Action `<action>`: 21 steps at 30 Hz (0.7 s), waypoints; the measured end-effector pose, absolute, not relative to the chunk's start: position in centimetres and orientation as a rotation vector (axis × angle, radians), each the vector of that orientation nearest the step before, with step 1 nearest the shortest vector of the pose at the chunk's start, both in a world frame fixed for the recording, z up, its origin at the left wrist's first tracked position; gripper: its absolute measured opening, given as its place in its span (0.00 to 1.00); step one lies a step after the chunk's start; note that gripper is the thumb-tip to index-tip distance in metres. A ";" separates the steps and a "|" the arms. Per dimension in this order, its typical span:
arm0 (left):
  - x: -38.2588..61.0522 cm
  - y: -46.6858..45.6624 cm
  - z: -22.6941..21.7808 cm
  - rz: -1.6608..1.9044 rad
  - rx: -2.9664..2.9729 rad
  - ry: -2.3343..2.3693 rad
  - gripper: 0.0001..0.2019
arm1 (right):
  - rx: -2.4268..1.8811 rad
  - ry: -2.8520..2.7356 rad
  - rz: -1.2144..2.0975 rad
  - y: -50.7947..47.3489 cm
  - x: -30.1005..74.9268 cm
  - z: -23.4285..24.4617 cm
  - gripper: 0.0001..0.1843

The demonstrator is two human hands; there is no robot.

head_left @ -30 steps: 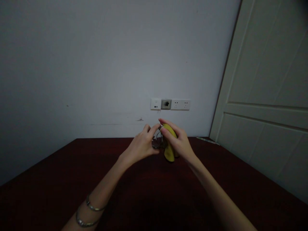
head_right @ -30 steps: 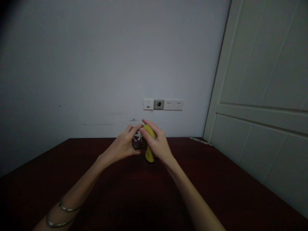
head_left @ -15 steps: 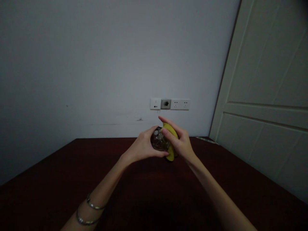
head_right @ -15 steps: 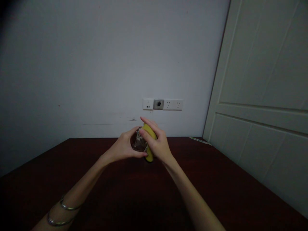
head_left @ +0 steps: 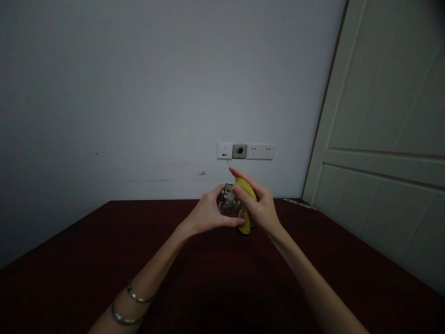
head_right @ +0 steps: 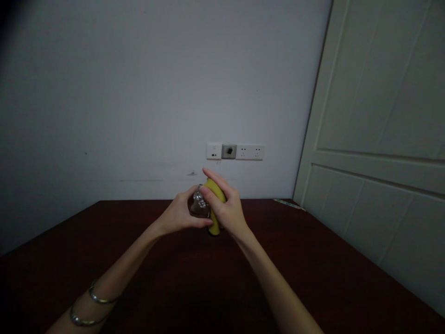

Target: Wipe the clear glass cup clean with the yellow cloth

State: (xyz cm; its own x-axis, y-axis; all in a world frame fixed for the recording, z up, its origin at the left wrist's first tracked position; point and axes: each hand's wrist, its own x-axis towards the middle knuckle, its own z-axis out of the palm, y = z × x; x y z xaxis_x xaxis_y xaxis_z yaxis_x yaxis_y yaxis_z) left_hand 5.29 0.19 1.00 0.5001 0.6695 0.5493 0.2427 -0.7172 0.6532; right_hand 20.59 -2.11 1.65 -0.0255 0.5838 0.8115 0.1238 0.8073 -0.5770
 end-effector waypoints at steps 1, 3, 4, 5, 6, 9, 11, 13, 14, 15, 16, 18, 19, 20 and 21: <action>5.3 0.3 1.0 1.134 2.212 0.729 0.28 | -0.546 -1.614 0.347 -2.3 20.6 1.7 0.20; 5.4 0.4 0.9 1.124 2.131 0.659 0.27 | -0.472 -1.702 0.250 -2.7 20.7 1.7 0.21; 5.4 0.4 0.9 1.107 2.091 0.619 0.26 | -0.442 -1.741 0.222 -2.8 20.7 1.8 0.22; 5.4 0.4 0.9 1.081 2.056 0.586 0.26 | -0.424 -1.766 0.211 -2.9 20.7 1.8 0.22; 5.4 0.3 0.9 1.050 2.027 0.563 0.26 | -0.419 -1.773 0.213 -2.8 20.7 1.8 0.22; 5.2 0.2 1.0 0.975 1.960 0.552 0.26 | -0.473 -1.679 0.286 -2.4 20.8 1.8 0.19; 5.1 0.1 1.0 0.951 1.937 0.554 0.26 | -0.513 -1.607 0.344 -2.2 20.8 1.7 0.19; 5.0 0.1 1.1 0.953 1.939 0.561 0.26 | -0.504 -1.621 0.350 -2.2 20.8 1.8 0.19; 4.9 0.1 1.1 0.965 1.953 0.568 0.27 | -0.485 -1.658 0.331 -2.4 20.9 1.8 0.20; 4.9 0.1 1.2 0.984 1.976 0.576 0.27 | -0.462 -1.707 0.306 -2.5 20.9 1.9 0.20; 4.9 0.0 1.3 1.011 2.002 0.587 0.27 | -0.443 -1.754 0.285 -2.7 21.0 2.0 0.20; 4.9 -0.2 1.4 1.067 2.073 0.625 0.28 | -0.434 -1.804 0.278 -2.8 21.1 2.1 0.20; 4.9 -0.3 1.5 1.094 2.116 0.659 0.28 | -0.451 -1.791 0.301 -2.7 21.1 2.1 0.20; 4.9 -0.5 1.6 1.117 2.160 0.708 0.28 | -0.484 -1.753 0.350 -2.5 21.1 2.0 0.19; 4.9 -0.6 1.7 1.139 2.203 0.775 0.29 | -0.528 -1.697 0.418 -2.3 21.2 2.0 0.19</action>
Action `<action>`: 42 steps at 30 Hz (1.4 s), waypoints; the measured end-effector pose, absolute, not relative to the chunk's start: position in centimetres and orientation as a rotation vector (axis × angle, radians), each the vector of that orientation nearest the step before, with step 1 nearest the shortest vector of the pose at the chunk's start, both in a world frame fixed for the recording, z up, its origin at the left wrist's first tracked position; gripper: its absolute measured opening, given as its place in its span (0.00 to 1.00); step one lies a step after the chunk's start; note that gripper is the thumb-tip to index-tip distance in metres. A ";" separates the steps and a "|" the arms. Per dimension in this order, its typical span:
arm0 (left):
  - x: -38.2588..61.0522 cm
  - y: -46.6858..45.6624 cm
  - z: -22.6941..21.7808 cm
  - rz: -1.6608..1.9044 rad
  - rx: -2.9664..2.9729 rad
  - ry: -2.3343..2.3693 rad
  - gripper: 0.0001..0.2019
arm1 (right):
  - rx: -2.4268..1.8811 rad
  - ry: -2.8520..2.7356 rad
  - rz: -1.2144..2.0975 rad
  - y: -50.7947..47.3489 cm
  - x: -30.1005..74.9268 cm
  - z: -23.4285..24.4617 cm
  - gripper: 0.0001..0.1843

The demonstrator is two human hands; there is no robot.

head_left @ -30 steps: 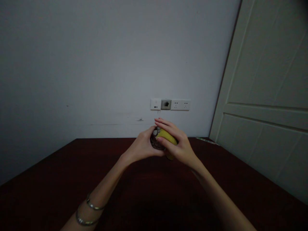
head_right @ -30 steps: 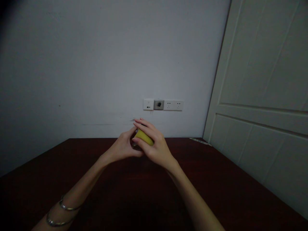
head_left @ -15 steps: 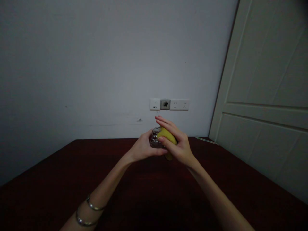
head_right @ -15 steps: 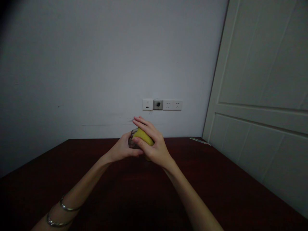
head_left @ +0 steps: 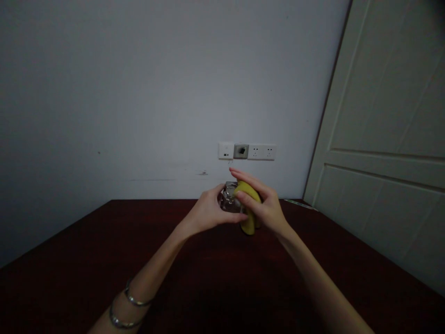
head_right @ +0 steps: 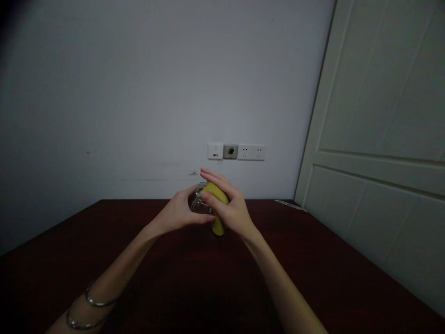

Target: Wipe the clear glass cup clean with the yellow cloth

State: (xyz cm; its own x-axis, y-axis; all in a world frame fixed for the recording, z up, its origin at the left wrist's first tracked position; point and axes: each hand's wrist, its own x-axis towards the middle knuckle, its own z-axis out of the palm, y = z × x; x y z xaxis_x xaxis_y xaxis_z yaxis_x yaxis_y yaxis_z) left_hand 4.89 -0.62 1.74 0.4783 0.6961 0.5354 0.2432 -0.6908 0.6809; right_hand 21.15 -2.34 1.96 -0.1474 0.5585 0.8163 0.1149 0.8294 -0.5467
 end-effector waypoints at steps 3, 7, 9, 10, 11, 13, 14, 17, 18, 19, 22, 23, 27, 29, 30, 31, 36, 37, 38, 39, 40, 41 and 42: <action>4.9 -1.0 1.9 1.176 2.297 1.013 0.28 | -0.623 -1.577 0.535 -1.9 21.0 1.7 0.20; 5.0 -0.9 2.1 1.170 2.383 1.133 0.27 | -0.543 -1.790 0.273 -2.4 20.6 1.5 0.21; 5.0 -0.8 2.2 1.167 2.432 1.178 0.27 | -0.522 -1.873 0.192 -2.7 20.4 1.6 0.22; 5.0 -0.8 2.2 1.165 2.452 1.197 0.27 | -0.527 -1.869 0.184 -2.8 20.4 1.6 0.22; 5.0 -0.9 2.3 1.164 2.464 1.207 0.28 | -0.539 -1.840 0.193 -2.8 20.3 1.6 0.21; 5.0 -1.0 2.4 1.164 2.461 1.203 0.28 | -0.572 -1.737 0.242 -2.6 20.2 1.6 0.19; 5.0 -1.0 2.4 1.160 2.450 1.190 0.28 | -0.590 -1.679 0.276 -2.4 20.1 1.6 0.18; 5.1 -0.9 2.3 1.140 2.390 1.105 0.27 | -0.640 -1.510 0.444 -1.8 20.0 1.3 0.19; 5.1 -0.8 2.2 1.136 2.363 1.046 0.27 | -0.634 -1.449 0.519 -1.5 20.0 1.2 0.21; 5.2 -0.7 2.1 1.130 2.331 0.974 0.27 | -0.616 -1.385 0.597 -1.3 20.0 1.0 0.22; 5.7 -0.7 1.7 1.116 2.191 0.699 0.32 | -0.536 -1.202 0.750 -0.8 19.8 0.7 0.25; 5.9 -0.8 1.6 1.112 2.139 0.610 0.34 | -0.527 -1.153 0.764 -0.6 19.8 0.6 0.25; 6.4 -1.0 1.1 1.019 1.976 0.467 0.40 | -0.548 -1.059 0.720 -0.2 19.6 0.3 0.23; 6.8 -1.0 0.8 0.964 1.898 0.475 0.40 | -0.568 -1.055 0.661 -0.1 19.5 0.0 0.21; 7.1 -0.9 0.6 0.963 1.851 0.476 0.39 | -0.585 -1.061 0.623 -0.1 19.5 -0.1 0.20; 7.4 -0.9 0.3 0.994 1.793 0.484 0.37 | -0.607 -1.075 0.585 -0.2 19.5 -0.3 0.19; 9.7 -0.5 -0.7 1.203 1.364 0.661 0.32 | -0.685 -1.280 0.303 -0.3 19.8 -1.1 0.15; 10.0 -0.5 -0.8 1.214 1.282 0.688 0.31 | -0.692 -1.336 0.217 -0.4 19.8 -1.2 0.15; 10.2 -0.4 -0.9 1.223 1.212 0.703 0.30 | -0.698 -1.385 0.127 -0.4 19.9 -1.1 0.14; 10.3 -0.4 -1.0 1.231 1.153 0.710 0.30 | -0.702 -1.424 0.040 -0.5 19.9 -1.1 0.13; 10.4 -0.3 -1.0 1.242 1.101 0.716 0.29 | -0.703 -1.450 -0.039 -0.6 19.8 -1.0 0.13; 10.4 -0.2 -1.1 1.253 1.057 0.723 0.28 | -0.700 -1.465 -0.107 -0.7 19.8 -0.9 0.13; 10.4 -0.1 -1.1 1.270 1.016 0.723 0.28 | -0.694 -1.474 -0.167 -0.8 19.6 -0.8 0.13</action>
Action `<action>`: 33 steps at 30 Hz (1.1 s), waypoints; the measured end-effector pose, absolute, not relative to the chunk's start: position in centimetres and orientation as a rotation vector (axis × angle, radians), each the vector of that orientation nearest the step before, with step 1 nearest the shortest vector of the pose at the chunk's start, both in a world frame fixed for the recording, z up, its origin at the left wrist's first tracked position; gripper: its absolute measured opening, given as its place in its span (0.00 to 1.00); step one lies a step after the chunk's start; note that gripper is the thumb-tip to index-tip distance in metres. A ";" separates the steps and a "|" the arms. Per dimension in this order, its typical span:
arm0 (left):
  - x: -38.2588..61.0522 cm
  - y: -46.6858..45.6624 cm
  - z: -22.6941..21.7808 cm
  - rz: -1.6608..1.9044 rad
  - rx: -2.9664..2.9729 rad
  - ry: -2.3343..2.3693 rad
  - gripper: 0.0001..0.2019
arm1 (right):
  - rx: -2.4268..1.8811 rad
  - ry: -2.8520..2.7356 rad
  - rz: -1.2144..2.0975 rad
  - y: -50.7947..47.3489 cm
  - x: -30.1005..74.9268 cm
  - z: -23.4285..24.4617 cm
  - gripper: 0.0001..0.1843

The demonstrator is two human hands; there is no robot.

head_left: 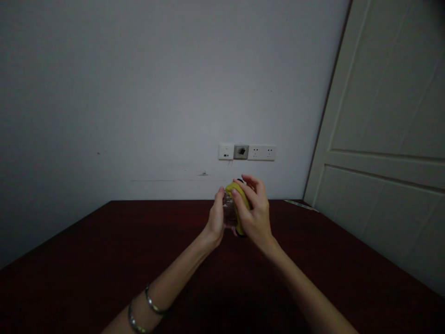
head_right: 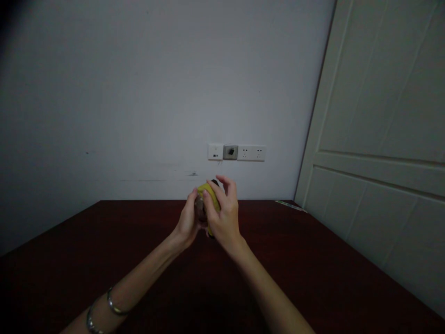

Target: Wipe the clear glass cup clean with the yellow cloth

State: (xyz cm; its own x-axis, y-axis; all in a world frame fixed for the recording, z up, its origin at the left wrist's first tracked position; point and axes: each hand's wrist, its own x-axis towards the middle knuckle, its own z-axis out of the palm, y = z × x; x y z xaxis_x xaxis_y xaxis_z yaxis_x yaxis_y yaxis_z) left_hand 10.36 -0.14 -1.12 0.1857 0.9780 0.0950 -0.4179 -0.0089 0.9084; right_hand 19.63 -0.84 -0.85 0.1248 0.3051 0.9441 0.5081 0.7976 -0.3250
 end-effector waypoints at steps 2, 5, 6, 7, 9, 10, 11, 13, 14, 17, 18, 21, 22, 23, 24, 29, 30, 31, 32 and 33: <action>10.2 0.1 -1.1 1.322 0.950 0.681 0.25 | -0.651 -1.487 -0.264 -1.1 19.3 -0.8 0.15; 9.9 0.5 -0.7 1.416 0.875 0.515 0.19 | -0.498 -1.519 -0.366 -1.5 18.8 -0.9 0.18; 9.7 0.6 -0.5 1.430 0.855 0.466 0.17 | -0.441 -1.534 -0.385 -1.5 18.7 -0.9 0.20; 9.6 0.7 -0.3 1.429 0.835 0.430 0.16 | -0.394 -1.552 -0.398 -1.6 18.6 -1.0 0.21; 9.2 0.9 0.1 1.401 0.798 0.394 0.16 | -0.335 -1.601 -0.419 -1.8 18.7 -0.9 0.24; 9.0 0.9 0.3 1.384 0.778 0.386 0.16 | -0.315 -1.634 -0.434 -1.8 18.7 -0.9 0.24; 8.8 0.9 0.5 1.365 0.761 0.379 0.16 | -0.296 -1.674 -0.452 -1.9 18.9 -0.8 0.24; 8.4 0.8 1.0 1.353 0.736 0.370 0.17 | -0.261 -1.754 -0.491 -2.0 19.1 -0.7 0.24; 8.2 0.7 1.3 1.361 0.726 0.370 0.17 | -0.243 -1.785 -0.511 -2.1 19.2 -0.7 0.24; 7.6 0.3 2.2 1.434 0.734 0.390 0.17 | -0.214 -1.835 -0.557 -2.1 19.5 -0.7 0.24; 7.4 0.1 2.5 1.458 0.749 0.402 0.17 | -0.214 -1.840 -0.567 -2.1 19.5 -0.7 0.25; 6.9 -0.2 3.1 1.459 0.811 0.426 0.19 | -0.218 -1.847 -0.586 -2.3 19.6 -0.8 0.26; 6.8 -0.3 3.2 1.443 0.830 0.423 0.20 | -0.216 -1.849 -0.590 -2.3 19.6 -0.8 0.26; 6.7 -0.3 3.2 1.427 0.845 0.414 0.20 | -0.214 -1.850 -0.593 -2.4 19.6 -0.7 0.26; 6.6 -0.3 3.2 1.413 0.858 0.404 0.20 | -0.210 -1.851 -0.597 -2.5 19.6 -0.7 0.26; 6.4 -0.4 3.1 1.362 0.899 0.370 0.20 | -0.208 -1.814 -0.650 -2.7 19.6 -0.7 0.27; 6.4 -0.4 3.1 1.351 0.907 0.368 0.20 | -0.208 -1.814 -0.666 -2.7 19.6 -0.7 0.27; 6.4 -0.4 3.1 1.345 0.914 0.366 0.20 | -0.207 -1.818 -0.683 -2.7 19.7 -0.7 0.27; 6.4 -0.4 3.2 1.345 0.919 0.366 0.20 | -0.206 -1.826 -0.702 -2.6 19.7 -0.6 0.26; 6.4 -0.3 3.2 1.347 0.922 0.365 0.20 | -0.203 -1.837 -0.721 -2.6 19.8 -0.6 0.26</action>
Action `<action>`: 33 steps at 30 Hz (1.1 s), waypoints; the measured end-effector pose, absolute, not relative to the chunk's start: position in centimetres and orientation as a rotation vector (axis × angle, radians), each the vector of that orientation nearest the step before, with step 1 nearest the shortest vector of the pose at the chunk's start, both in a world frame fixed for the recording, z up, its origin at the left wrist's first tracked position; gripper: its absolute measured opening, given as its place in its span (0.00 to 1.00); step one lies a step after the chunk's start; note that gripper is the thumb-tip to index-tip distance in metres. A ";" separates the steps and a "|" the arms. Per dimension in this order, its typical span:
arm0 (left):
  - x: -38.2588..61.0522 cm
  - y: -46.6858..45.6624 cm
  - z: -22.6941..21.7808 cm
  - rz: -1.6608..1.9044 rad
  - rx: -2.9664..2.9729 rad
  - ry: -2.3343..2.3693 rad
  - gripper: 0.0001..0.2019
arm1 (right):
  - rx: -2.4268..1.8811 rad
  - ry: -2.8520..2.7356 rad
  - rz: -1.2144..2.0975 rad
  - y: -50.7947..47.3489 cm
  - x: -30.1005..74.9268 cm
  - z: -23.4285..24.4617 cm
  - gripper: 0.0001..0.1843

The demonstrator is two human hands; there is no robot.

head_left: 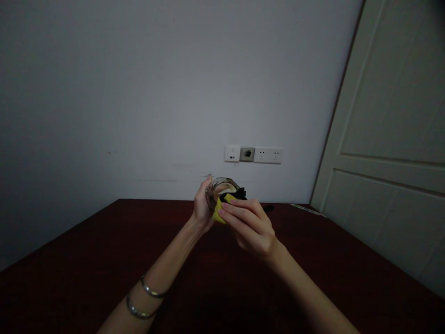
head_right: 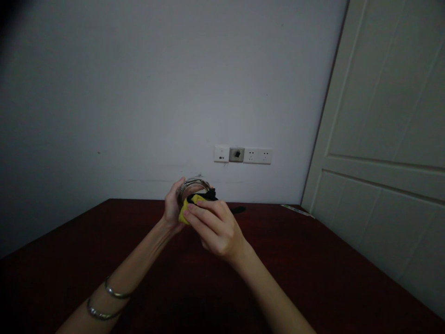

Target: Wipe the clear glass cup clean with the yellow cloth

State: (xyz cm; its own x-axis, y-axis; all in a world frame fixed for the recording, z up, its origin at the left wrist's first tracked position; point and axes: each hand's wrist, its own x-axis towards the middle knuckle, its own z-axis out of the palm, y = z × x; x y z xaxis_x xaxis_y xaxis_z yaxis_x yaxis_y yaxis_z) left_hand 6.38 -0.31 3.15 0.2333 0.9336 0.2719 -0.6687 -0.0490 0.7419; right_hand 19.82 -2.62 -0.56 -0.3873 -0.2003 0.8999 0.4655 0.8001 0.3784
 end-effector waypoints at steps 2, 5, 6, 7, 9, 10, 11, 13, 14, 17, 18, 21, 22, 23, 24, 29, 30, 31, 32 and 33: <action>6.4 -0.2 3.1 1.360 0.922 0.358 0.20 | -0.197 -1.866 -0.761 -2.6 20.0 -0.3 0.24; 6.4 0.0 3.0 1.368 0.916 0.362 0.21 | -0.184 -1.902 -0.812 -2.7 20.2 0.1 0.21; 6.4 0.0 2.9 1.370 0.916 0.365 0.22 | -0.182 -1.907 -0.820 -2.7 20.3 0.2 0.21; 6.4 0.0 2.9 1.372 0.917 0.371 0.23 | -0.183 -1.911 -0.821 -2.7 20.4 0.3 0.20; 6.4 0.0 2.8 1.377 0.917 0.383 0.24 | -0.192 -1.930 -0.809 -2.7 20.6 0.4 0.19; 6.4 0.1 2.8 1.385 0.914 0.388 0.23 | -0.197 -1.941 -0.798 -2.6 20.8 0.5 0.19; 6.3 0.1 2.7 1.396 0.908 0.392 0.23 | -0.202 -1.955 -0.785 -2.5 21.0 0.5 0.19; 6.3 0.3 2.6 1.410 0.893 0.402 0.21 | -0.211 -1.979 -0.757 -2.3 21.4 0.6 0.20; 6.2 0.5 2.4 1.414 0.889 0.403 0.21 | -0.212 -1.985 -0.745 -2.1 21.6 0.6 0.21; 5.9 1.0 2.1 1.379 0.923 0.400 0.22 | -0.218 -1.996 -0.716 -1.6 22.1 0.4 0.23; 5.8 1.1 2.0 1.357 0.944 0.398 0.22 | -0.226 -1.999 -0.703 -1.4 22.2 0.4 0.24; 5.5 1.2 1.8 1.249 1.004 0.420 0.23 | -0.258 -1.978 -0.646 -1.1 22.3 0.2 0.24; 5.4 1.2 1.7 1.210 1.021 0.436 0.25 | -0.266 -1.954 -0.629 -1.0 22.3 0.2 0.24; 5.3 1.2 1.7 1.174 1.038 0.449 0.26 | -0.273 -1.926 -0.613 -0.9 22.3 0.1 0.24; 5.3 1.2 1.7 1.146 1.052 0.458 0.27 | -0.280 -1.896 -0.600 -0.8 22.3 0.1 0.24; 5.3 1.3 1.4 1.096 1.072 0.462 0.28 | -0.290 -1.776 -0.547 -0.4 22.0 0.1 0.24; 5.3 1.3 1.4 1.093 1.067 0.475 0.27 | -0.295 -1.758 -0.536 -0.4 21.9 0.1 0.23; 5.4 1.3 1.3 1.091 1.061 0.488 0.27 | -0.303 -1.745 -0.521 -0.4 21.9 0.1 0.22; 5.4 1.3 1.3 1.087 1.059 0.493 0.27 | -0.315 -1.733 -0.500 -0.4 21.8 0.1 0.21; 5.4 1.2 1.3 1.080 1.064 0.486 0.26 | -0.325 -1.725 -0.475 -0.5 21.7 0.1 0.20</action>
